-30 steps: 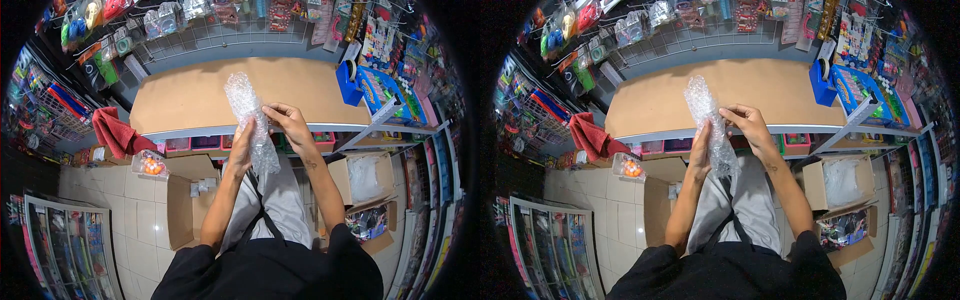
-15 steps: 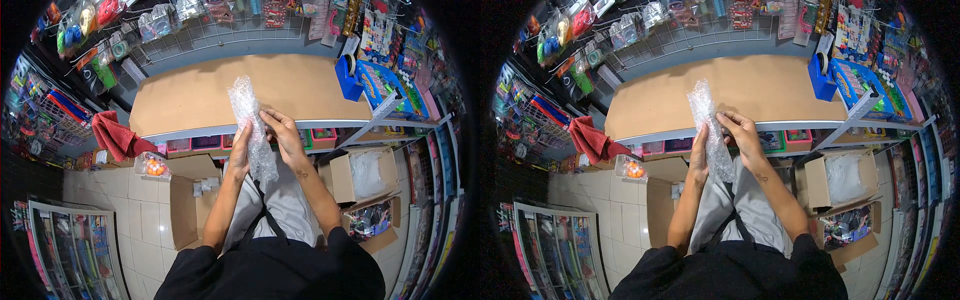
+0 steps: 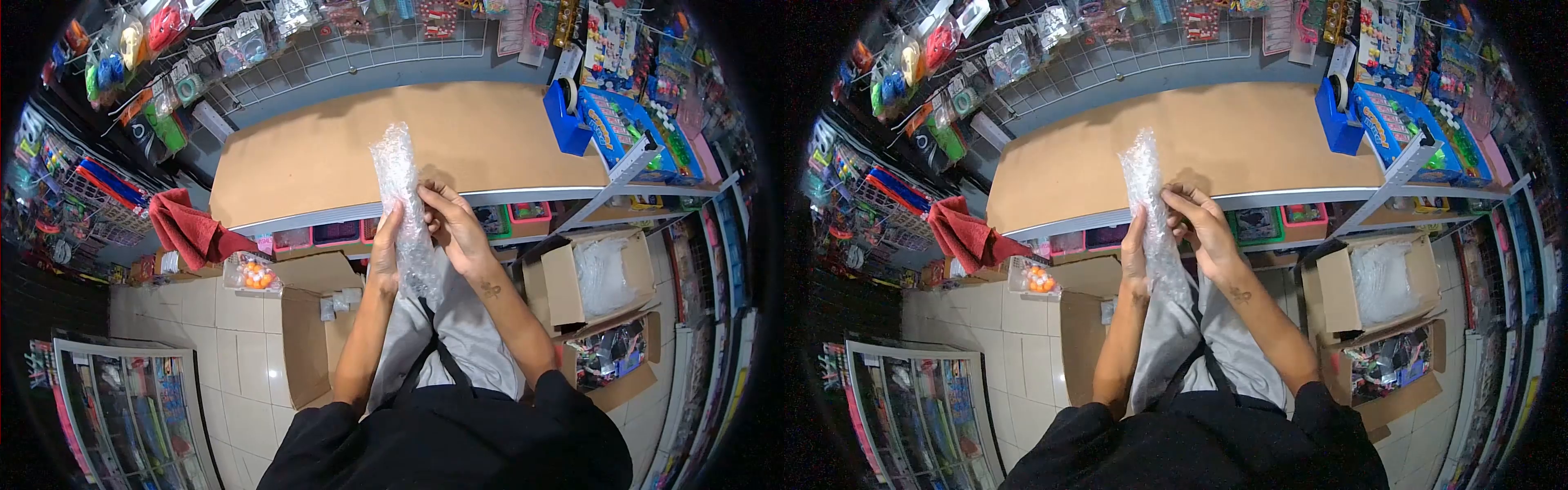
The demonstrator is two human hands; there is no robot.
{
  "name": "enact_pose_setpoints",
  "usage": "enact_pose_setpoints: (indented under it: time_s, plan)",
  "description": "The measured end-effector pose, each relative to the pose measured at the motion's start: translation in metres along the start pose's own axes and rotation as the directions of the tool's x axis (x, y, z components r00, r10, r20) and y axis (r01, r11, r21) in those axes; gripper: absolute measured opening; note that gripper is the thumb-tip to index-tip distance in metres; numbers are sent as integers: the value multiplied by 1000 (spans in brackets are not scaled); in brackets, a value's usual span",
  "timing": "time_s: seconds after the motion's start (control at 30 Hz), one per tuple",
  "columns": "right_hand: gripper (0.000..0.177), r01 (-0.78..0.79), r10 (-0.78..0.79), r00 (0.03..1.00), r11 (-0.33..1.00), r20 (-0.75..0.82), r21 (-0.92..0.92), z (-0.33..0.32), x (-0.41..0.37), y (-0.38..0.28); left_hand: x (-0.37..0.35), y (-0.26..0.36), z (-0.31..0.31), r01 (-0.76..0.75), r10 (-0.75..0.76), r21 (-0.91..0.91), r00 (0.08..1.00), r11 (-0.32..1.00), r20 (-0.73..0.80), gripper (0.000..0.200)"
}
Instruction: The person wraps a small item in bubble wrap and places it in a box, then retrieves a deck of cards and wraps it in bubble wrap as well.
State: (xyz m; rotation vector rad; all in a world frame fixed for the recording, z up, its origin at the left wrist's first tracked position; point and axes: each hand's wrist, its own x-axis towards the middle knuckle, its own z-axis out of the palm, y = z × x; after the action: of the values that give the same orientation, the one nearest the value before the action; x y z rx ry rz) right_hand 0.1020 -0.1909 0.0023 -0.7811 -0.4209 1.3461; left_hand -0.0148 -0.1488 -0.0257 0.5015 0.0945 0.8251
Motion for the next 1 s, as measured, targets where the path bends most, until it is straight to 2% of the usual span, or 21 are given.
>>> enact_pose_setpoints:
  time_s: [0.13,0.3,0.4,0.57,0.67,0.73,0.8,0.87,0.9,1.0]
  plan:
    - [18,-50,49,998,999,-33,-18,3,-6,0,-2,-3,-5,-44,51,103,997,994,-62,41]
    - [18,109,-116,992,987,-50,-119,7,-15,-1,1,-2,-10,-28,82,408,990,913,-115,46]
    - [20,192,-205,977,965,-59,-180,10,-16,-2,1,-9,-6,-24,110,416,977,909,-185,48]
    - [18,330,-356,932,913,-74,-240,17,-17,-2,0,-6,2,-18,127,559,980,829,-156,54]
    - [15,372,-446,892,814,-69,-446,17,-19,0,-7,-3,0,10,108,578,980,816,-169,57]
    - [14,405,-483,875,772,-37,-490,17,-17,2,-12,-4,-2,25,91,547,979,837,-183,56]
    - [19,421,-478,878,747,25,-514,9,-14,7,-12,-10,5,-36,204,663,963,748,-177,53]
    - [27,438,-550,835,698,-32,-566,7,-11,10,-9,-12,17,-117,323,806,942,581,-96,52]
    - [31,444,-585,809,672,-58,-593,6,-10,10,-8,-14,21,-140,313,709,942,691,-119,48]
    - [39,283,-363,922,868,-134,-408,-1,-9,-1,-10,-8,22,-122,212,654,975,747,-60,46]
